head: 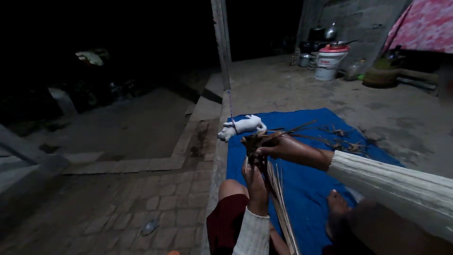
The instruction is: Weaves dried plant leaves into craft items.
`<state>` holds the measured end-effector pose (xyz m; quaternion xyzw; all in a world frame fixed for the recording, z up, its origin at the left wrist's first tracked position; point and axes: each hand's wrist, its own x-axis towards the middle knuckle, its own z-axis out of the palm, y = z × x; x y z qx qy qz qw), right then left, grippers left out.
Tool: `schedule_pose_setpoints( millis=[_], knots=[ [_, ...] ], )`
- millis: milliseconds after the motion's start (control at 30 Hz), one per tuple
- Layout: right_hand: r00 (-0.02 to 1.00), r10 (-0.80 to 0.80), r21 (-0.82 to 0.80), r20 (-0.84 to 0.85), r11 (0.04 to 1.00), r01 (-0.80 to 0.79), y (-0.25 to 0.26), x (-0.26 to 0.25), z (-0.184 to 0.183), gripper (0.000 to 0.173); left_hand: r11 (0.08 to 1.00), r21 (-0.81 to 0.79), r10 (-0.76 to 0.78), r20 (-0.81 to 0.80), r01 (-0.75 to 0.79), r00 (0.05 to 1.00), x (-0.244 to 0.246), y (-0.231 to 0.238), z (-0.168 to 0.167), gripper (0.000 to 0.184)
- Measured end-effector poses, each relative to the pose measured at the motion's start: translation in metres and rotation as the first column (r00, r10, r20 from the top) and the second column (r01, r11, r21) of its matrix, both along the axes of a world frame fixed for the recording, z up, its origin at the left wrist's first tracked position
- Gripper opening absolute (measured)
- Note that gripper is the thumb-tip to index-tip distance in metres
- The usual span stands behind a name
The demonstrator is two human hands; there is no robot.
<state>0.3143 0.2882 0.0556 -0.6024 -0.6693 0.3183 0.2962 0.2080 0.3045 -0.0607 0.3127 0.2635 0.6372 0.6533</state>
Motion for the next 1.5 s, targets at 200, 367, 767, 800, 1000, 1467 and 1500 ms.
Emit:
schedule_pose_setpoints(
  millis=[200,367,767,800,1000,1467,1500],
  knots=[
    [0.88,0.359,-0.128,0.311,0.933,-0.336,-0.02,-0.015,0.009,0.019,0.977,0.149,0.186,-0.222,-0.156,0.957,-0.011,0.018,-0.006,0.012],
    [0.945,0.135,0.461,0.299,0.847,-0.266,-0.007,-0.005,-0.004,0.013,0.948,0.295,0.179,-0.189,-0.118,0.965,-0.005,0.018,-0.02,0.011],
    [0.969,0.053,0.055,0.241,0.996,-0.068,0.001,0.03,-0.003,0.031,0.972,0.221,-0.072,-0.037,0.078,0.997,-0.003,0.001,0.004,0.014],
    [0.966,0.04,0.054,0.255,0.997,-0.056,0.001,0.03,-0.002,0.032,0.969,0.222,-0.101,-0.049,0.109,0.994,-0.004,0.0,0.005,0.016],
    [0.966,0.062,0.021,0.251,0.997,-0.069,0.002,0.035,-0.002,0.03,0.968,0.204,-0.118,-0.136,0.144,0.984,-0.002,-0.002,0.005,0.02],
    [0.985,-0.038,0.579,-0.168,0.805,0.129,-0.015,0.035,0.03,0.018,0.833,-0.095,-0.213,-0.964,0.545,0.157,0.002,0.045,-0.06,0.027],
    [0.975,-0.034,0.631,-0.221,0.757,0.17,-0.012,0.042,0.035,0.015,0.811,-0.209,-0.287,-0.956,0.546,0.061,0.004,0.052,-0.077,0.028]
  ],
)
